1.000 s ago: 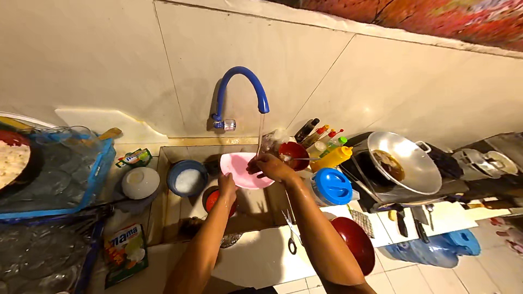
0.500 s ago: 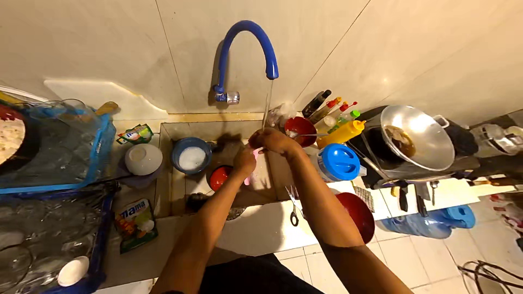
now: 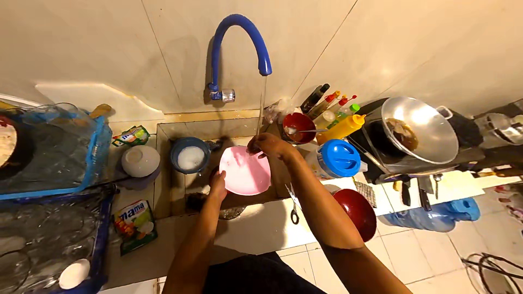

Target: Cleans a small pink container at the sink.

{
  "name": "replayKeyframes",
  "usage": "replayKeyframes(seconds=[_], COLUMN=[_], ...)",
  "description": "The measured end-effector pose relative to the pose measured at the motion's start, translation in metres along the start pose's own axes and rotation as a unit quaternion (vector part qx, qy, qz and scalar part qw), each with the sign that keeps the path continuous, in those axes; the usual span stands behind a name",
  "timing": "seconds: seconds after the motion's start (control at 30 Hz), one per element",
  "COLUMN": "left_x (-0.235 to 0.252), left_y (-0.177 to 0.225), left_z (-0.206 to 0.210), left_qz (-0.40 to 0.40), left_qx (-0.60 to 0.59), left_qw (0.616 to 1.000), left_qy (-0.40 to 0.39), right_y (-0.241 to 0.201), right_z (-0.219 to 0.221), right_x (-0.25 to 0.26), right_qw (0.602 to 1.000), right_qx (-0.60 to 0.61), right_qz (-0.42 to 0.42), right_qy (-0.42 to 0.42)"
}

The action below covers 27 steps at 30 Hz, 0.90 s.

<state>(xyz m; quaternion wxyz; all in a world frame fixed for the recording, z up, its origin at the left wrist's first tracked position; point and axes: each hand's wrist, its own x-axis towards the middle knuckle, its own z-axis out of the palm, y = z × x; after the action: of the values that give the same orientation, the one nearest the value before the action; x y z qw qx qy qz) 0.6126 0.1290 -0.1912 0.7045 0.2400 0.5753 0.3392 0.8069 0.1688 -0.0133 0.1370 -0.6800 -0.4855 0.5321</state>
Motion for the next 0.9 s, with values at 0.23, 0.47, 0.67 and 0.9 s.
replayKeyframes(seconds=[0.23, 0.47, 0.67, 0.9], left_x=[-0.004, -0.007, 0.001, -0.020], left_y=[-0.012, 0.053, 0.081, 0.046], left_z=[-0.012, 0.034, 0.056, 0.050], left_qz=[0.005, -0.041, -0.052, -0.035], left_qx=[-0.051, -0.136, -0.113, 0.089], left_qw=[0.999, 0.990, 0.991, 0.995], left_qy=[-0.014, 0.021, 0.053, 0.005], right_y=[-0.001, -0.011, -0.013, -0.007], right_z=[-0.002, -0.007, -0.012, -0.011], right_x=[0.002, -0.002, -0.005, -0.002], right_qw=[1.000, 1.000, 1.000, 1.000], right_qx=[-0.009, -0.018, -0.009, -0.014], right_qz=[0.003, -0.006, -0.006, -0.007], right_qy=[-0.005, -0.003, -0.007, -0.021])
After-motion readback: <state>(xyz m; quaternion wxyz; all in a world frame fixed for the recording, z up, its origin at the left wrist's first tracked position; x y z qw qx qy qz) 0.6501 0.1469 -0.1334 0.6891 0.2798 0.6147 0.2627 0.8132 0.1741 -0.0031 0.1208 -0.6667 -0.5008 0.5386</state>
